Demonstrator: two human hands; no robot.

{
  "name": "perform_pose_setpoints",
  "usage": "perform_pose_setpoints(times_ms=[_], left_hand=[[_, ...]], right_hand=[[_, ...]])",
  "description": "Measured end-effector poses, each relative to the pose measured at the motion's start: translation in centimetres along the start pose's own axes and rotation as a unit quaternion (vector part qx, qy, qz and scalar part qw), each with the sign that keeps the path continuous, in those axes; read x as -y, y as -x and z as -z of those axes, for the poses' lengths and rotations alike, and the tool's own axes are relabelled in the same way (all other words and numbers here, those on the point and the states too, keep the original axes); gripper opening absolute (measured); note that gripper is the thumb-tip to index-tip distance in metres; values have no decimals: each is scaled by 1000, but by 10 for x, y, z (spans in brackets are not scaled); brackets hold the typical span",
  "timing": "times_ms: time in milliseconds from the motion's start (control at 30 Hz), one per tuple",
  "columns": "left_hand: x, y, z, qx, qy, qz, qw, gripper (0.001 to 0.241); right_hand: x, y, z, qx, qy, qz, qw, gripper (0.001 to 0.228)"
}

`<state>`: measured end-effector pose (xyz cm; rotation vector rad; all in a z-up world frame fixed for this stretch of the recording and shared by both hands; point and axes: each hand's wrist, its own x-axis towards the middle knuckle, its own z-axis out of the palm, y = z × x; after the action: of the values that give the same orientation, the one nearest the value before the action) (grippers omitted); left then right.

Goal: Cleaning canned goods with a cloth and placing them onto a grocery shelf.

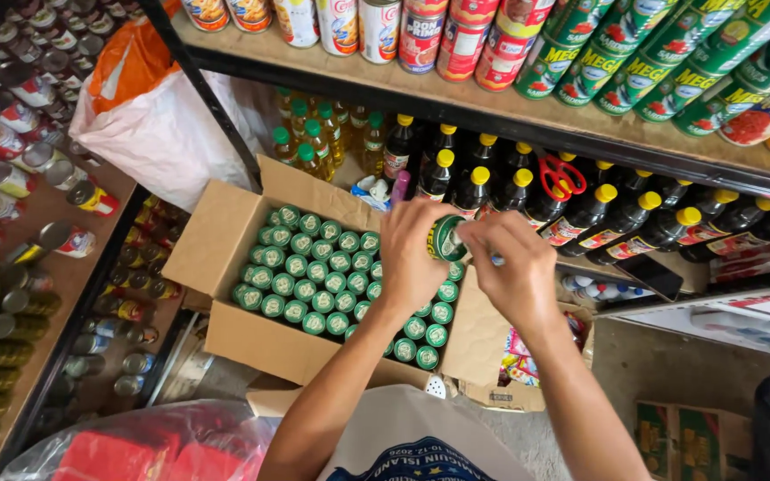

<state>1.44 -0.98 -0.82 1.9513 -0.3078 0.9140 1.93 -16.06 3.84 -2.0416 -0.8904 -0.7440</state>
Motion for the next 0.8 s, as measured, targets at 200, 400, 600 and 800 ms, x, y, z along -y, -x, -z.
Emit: perform_pose_setpoints(times_ms=[200,400,600,800], left_hand=[[6,4,-6,14,33,12,999,74],[-1,2,-2,13,23,13,1000,60],[0,9,-6,22,39,16,999,63],[-5,7,13,100,89,171,976,69]], right_hand=[[25,-4,3,16,-61,-10,998,19],[20,1,4,20,-38,-33,999,18],[31,-5,10,30,-30,-33,999,20],[12,-2,25,62,-95,-70,991,20]])
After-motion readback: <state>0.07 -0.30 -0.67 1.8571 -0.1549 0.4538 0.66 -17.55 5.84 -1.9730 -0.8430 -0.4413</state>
